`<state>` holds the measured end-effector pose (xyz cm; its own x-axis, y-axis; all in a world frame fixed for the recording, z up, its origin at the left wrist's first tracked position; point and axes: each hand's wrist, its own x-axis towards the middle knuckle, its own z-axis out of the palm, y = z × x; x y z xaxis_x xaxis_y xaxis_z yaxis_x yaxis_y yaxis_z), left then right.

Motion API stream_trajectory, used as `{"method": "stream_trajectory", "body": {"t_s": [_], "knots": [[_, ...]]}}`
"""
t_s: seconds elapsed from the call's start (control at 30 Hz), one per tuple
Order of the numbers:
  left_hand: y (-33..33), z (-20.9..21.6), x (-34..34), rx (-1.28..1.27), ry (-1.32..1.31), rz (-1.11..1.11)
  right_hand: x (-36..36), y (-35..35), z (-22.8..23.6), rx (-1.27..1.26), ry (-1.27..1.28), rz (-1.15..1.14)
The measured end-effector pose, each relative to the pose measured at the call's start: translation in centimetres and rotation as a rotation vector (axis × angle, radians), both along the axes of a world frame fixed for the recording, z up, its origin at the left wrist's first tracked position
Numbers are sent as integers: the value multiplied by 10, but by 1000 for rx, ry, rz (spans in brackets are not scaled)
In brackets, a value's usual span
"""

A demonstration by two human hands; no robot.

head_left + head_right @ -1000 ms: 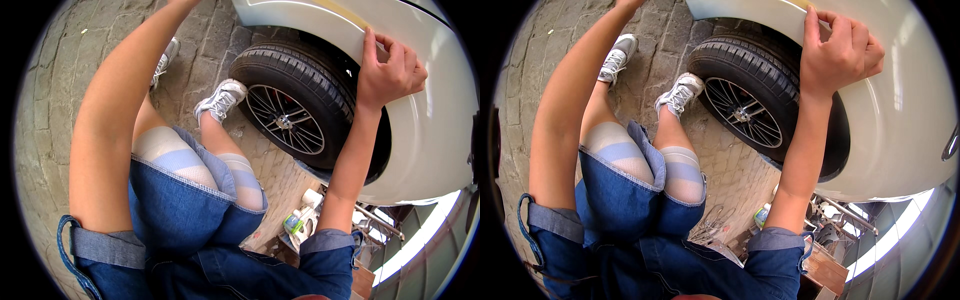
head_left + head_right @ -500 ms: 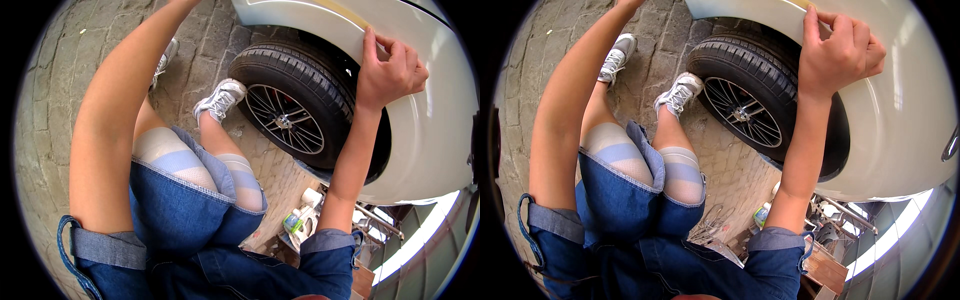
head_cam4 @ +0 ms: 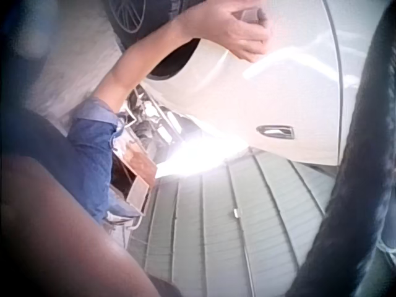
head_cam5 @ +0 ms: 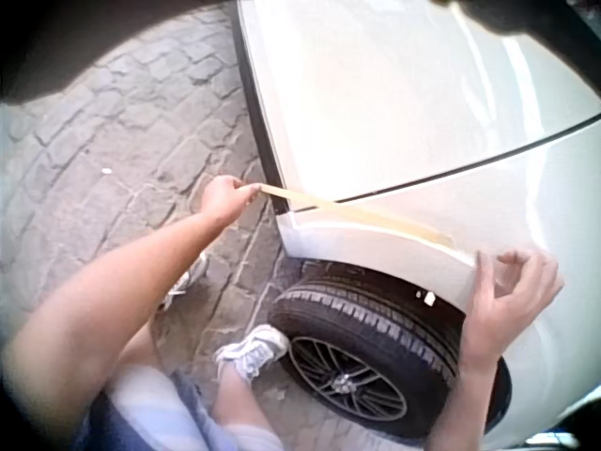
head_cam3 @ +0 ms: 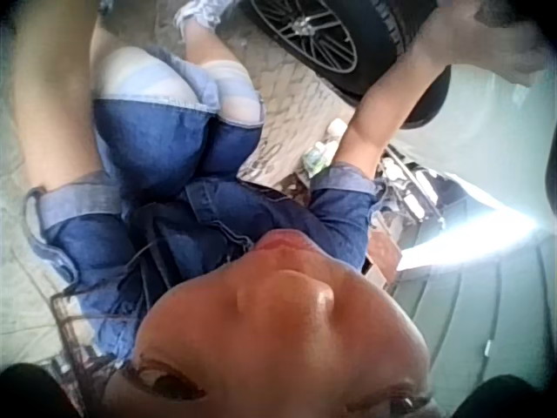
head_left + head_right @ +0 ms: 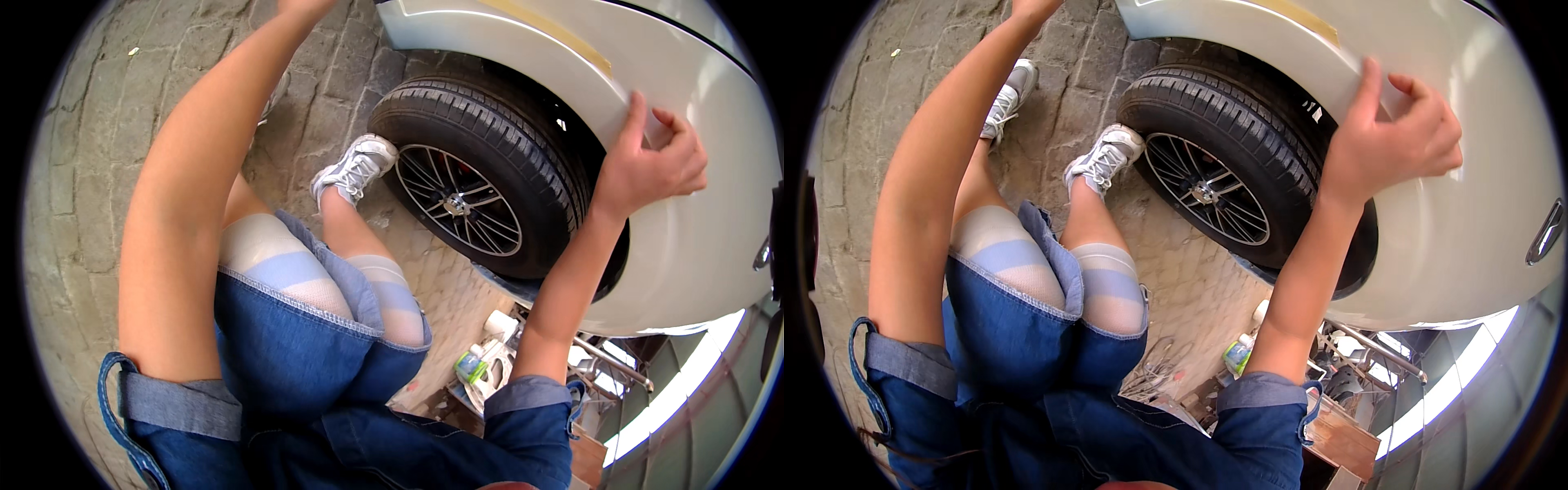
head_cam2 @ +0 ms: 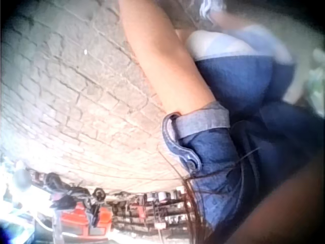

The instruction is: The person sits on the ground next to a white car and applies masking tape along the edge of the front fender above the wheel. They smooth the tape down, tear off pieces, and continue applying it along the curve of the wheel arch.

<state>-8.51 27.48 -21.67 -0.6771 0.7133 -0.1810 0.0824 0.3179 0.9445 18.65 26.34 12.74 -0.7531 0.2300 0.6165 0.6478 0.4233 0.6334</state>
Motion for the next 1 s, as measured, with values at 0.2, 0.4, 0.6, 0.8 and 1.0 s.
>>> {"method": "stream_trajectory", "body": {"t_s": [0.2, 0.4, 0.6, 0.8, 1.0], "knots": [[-1, 1, 8, 36, -87, 11, 4, -20, -7, -209, -14, 157], [-3, -2, 2, 9, -2, 17, -5, -18, -26, -282, -190, 222], [-10, 12, -2, 52, -73, 31, -14, -23, -34, -313, -312, 68], [8, 4, -6, -24, 34, 23, -4, -12, -41, -238, -404, -24], [8, 9, 5, -46, 33, 37, -6, -17, -43, -221, -421, -103]]}}
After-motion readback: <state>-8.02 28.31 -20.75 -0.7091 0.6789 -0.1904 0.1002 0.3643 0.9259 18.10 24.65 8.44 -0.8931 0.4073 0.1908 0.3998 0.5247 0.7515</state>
